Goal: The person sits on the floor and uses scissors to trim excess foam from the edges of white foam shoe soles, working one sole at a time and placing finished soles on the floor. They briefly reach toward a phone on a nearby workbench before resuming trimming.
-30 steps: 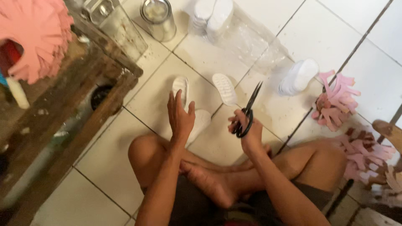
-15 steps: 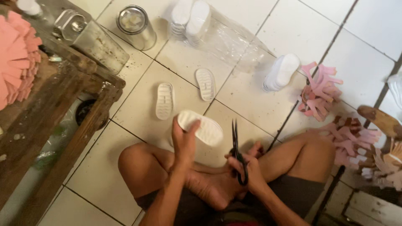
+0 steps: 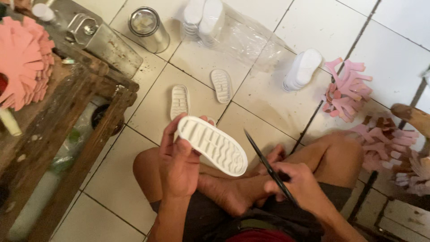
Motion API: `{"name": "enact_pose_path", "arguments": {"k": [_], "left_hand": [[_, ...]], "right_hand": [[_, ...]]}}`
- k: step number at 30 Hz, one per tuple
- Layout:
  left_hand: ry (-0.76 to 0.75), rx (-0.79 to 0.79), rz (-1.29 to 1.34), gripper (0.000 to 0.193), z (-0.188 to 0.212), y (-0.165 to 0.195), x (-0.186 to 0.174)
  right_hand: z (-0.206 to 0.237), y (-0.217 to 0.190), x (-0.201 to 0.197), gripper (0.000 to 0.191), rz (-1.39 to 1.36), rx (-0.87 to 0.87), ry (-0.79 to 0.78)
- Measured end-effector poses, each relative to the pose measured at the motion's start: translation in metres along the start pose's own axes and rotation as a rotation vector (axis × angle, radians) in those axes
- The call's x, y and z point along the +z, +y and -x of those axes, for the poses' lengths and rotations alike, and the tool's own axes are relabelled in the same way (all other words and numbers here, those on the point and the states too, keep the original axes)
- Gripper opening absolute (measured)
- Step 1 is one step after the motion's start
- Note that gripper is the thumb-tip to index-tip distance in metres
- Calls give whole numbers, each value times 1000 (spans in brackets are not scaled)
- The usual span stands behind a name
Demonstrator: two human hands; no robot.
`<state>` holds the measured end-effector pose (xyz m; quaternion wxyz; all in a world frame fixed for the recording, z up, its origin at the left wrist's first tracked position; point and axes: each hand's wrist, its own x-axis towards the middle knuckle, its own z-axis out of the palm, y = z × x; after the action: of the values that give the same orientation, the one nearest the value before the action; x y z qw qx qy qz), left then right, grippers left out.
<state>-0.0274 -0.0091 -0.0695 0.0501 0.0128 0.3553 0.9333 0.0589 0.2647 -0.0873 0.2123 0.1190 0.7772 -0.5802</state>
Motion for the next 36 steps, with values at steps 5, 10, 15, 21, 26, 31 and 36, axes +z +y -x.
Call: {"name": "enact_pose_path", "arguments": {"k": [5,10,15,21,26,31,36], "left_hand": [[-12,30,20,66,7,21,20],[-79,62,-103,69,17,15,39],[-74,49,-181,70,25,14,44],[-82,58,-274,68,34,14,44],[-75,50,-252,68,35,19,41],[-63,61,-206,68,39,18,42],[-61,62,-384,69,51,16,44]], "right_hand": [[23,-6,-5,75,434,-697,280],[28,-16,-1,65,456,-484,304],[29,-24,7,49,416,-383,286],[28,-31,16,40,388,-504,358],[25,-38,18,35,366,-539,344],[24,-46,17,33,427,-503,298],[22,-58,16,43,449,-723,365]]}}
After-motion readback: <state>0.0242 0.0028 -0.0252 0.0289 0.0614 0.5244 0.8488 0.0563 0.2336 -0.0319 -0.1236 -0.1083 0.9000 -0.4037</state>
